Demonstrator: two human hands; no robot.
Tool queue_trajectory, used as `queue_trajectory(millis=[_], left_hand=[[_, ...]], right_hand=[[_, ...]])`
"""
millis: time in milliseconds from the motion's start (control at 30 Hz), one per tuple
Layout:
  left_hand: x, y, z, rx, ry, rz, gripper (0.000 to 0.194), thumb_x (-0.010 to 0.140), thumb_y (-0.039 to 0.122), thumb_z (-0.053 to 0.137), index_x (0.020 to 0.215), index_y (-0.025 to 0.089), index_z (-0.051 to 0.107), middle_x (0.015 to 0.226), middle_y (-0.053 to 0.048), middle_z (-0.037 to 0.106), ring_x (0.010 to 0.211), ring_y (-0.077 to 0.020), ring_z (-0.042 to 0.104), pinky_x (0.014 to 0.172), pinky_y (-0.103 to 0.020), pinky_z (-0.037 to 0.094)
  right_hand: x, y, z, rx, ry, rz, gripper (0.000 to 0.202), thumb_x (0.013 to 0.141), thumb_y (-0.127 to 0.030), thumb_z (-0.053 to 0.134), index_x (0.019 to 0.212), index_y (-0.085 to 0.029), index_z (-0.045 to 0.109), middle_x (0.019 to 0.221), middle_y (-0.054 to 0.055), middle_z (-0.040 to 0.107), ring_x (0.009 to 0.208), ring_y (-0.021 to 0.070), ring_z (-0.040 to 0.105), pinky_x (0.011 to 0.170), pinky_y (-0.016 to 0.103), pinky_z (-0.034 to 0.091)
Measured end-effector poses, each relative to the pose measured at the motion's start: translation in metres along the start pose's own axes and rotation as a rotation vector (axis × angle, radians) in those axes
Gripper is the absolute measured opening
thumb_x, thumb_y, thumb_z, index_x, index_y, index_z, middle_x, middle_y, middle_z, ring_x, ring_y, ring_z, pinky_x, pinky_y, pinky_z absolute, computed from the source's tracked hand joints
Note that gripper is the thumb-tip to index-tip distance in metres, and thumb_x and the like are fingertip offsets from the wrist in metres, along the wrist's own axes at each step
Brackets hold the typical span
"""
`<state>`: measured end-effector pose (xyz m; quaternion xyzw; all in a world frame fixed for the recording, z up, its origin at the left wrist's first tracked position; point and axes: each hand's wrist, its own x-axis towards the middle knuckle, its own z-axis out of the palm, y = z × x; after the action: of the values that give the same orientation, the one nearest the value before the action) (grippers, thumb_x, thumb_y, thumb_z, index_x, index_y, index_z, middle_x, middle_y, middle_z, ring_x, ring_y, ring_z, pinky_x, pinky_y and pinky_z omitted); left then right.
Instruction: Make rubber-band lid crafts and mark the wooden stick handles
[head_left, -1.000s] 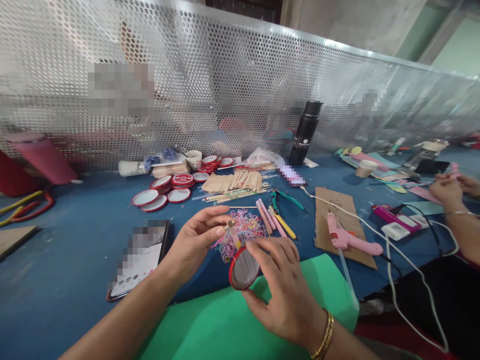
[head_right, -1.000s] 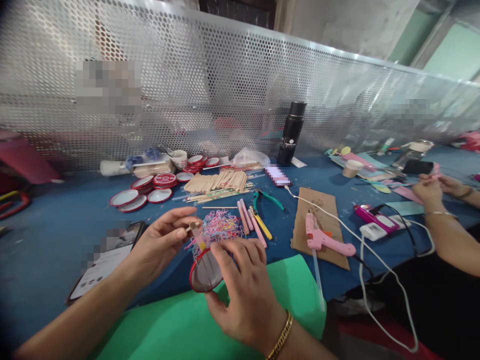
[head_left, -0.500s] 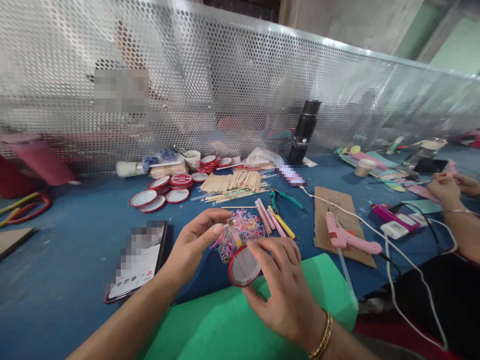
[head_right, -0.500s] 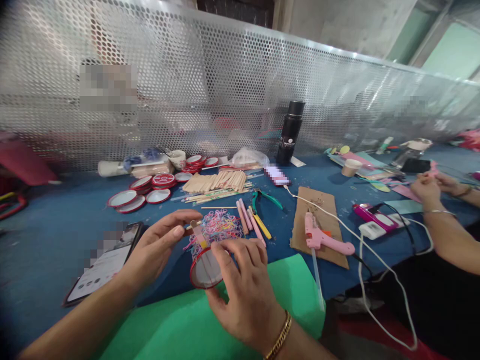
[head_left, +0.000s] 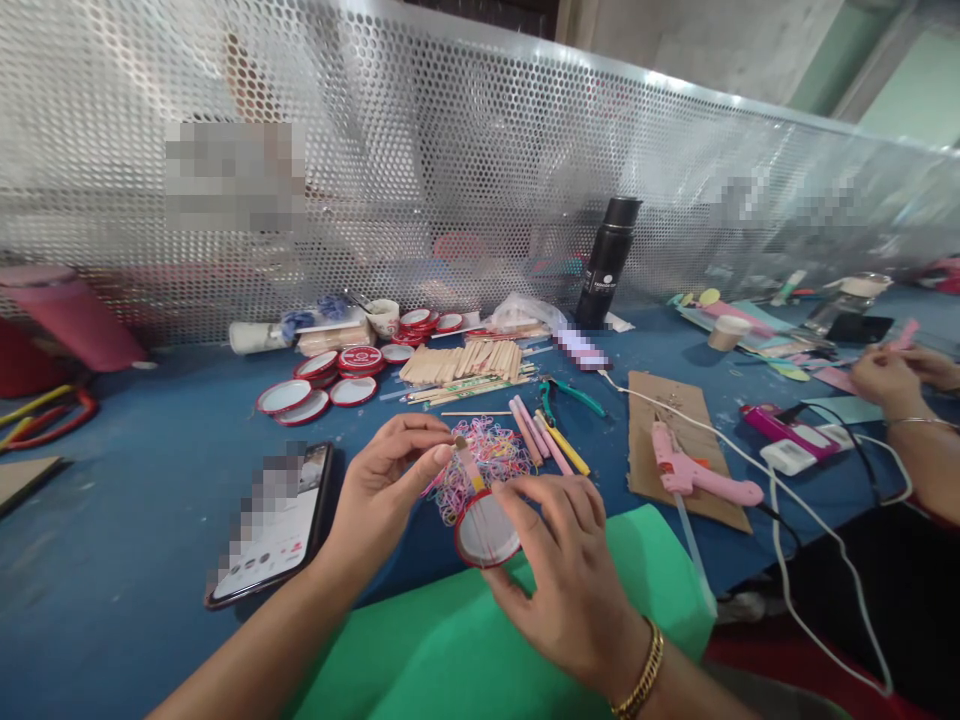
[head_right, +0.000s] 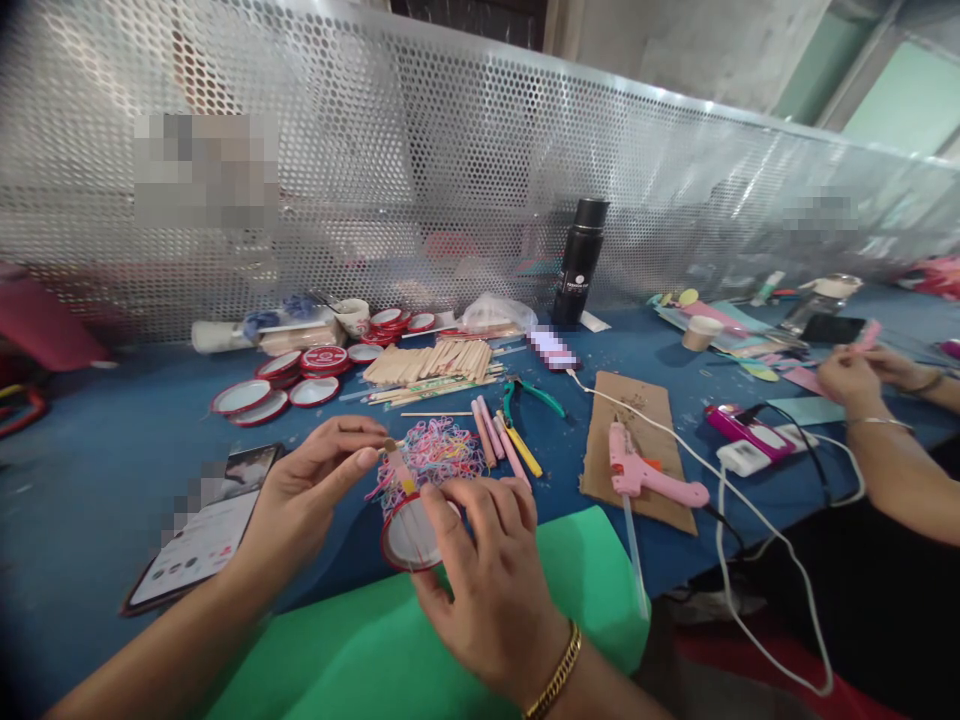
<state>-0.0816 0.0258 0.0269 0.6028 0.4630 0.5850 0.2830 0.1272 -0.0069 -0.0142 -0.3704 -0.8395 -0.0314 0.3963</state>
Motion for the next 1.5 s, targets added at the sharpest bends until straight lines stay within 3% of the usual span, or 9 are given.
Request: queue_trajectory(millis=[433, 667, 1000, 1500], left_hand=[[0.0, -0.002, 0.001, 0.006, 0.001, -0.001, 0.01, 0.085, 0.026, 0.075, 0.084, 0.031, 0.084, 0.095, -0.003, 0.073, 0.095, -0.0202, 0.065, 0.088, -0.033, 0.051], [0.0, -0.002, 0.001, 0.031, -0.01, -0.004, 0.011, 0.086, 0.029, 0.073, 0.089, 0.03, 0.084, 0.098, -0.006, 0.073, 0.099, -0.0238, 0.065, 0.091, -0.039, 0.051], [-0.001, -0.003, 0.002, 0.053, 0.018, 0.026, 0.002, 0.08, 0.026, 0.078, 0.078, 0.027, 0.079, 0.096, -0.003, 0.068, 0.099, -0.0217, 0.062, 0.092, -0.036, 0.049], [-0.005, -0.001, 0.011, -0.124, 0.076, -0.1, 0.005, 0.078, 0.024, 0.081, 0.073, 0.025, 0.078, 0.1, -0.003, 0.065, 0.098, -0.019, 0.06, 0.085, -0.03, 0.048]], right_hand=[[0.0, 0.0, 0.0, 0.0, -0.019, 0.012, 0.057, 0.088, -0.026, 0.069, 0.141, -0.016, 0.051, 0.127, 0.013, 0.061, 0.115, 0.0296, 0.053, 0.103, 0.05, 0.038], [0.0, -0.001, -0.001, 0.002, -0.03, 0.018, 0.055, 0.088, -0.027, 0.068, 0.14, -0.016, 0.052, 0.127, 0.012, 0.061, 0.116, 0.0297, 0.053, 0.103, 0.05, 0.037], [0.0, -0.001, 0.0, 0.0, -0.052, -0.001, 0.056, 0.088, -0.021, 0.066, 0.142, -0.018, 0.052, 0.127, 0.011, 0.062, 0.116, 0.0285, 0.052, 0.105, 0.05, 0.034], [-0.001, -0.002, -0.001, -0.008, -0.063, -0.008, 0.053, 0.091, -0.023, 0.064, 0.142, -0.017, 0.052, 0.129, 0.011, 0.063, 0.117, 0.029, 0.052, 0.105, 0.05, 0.034]])
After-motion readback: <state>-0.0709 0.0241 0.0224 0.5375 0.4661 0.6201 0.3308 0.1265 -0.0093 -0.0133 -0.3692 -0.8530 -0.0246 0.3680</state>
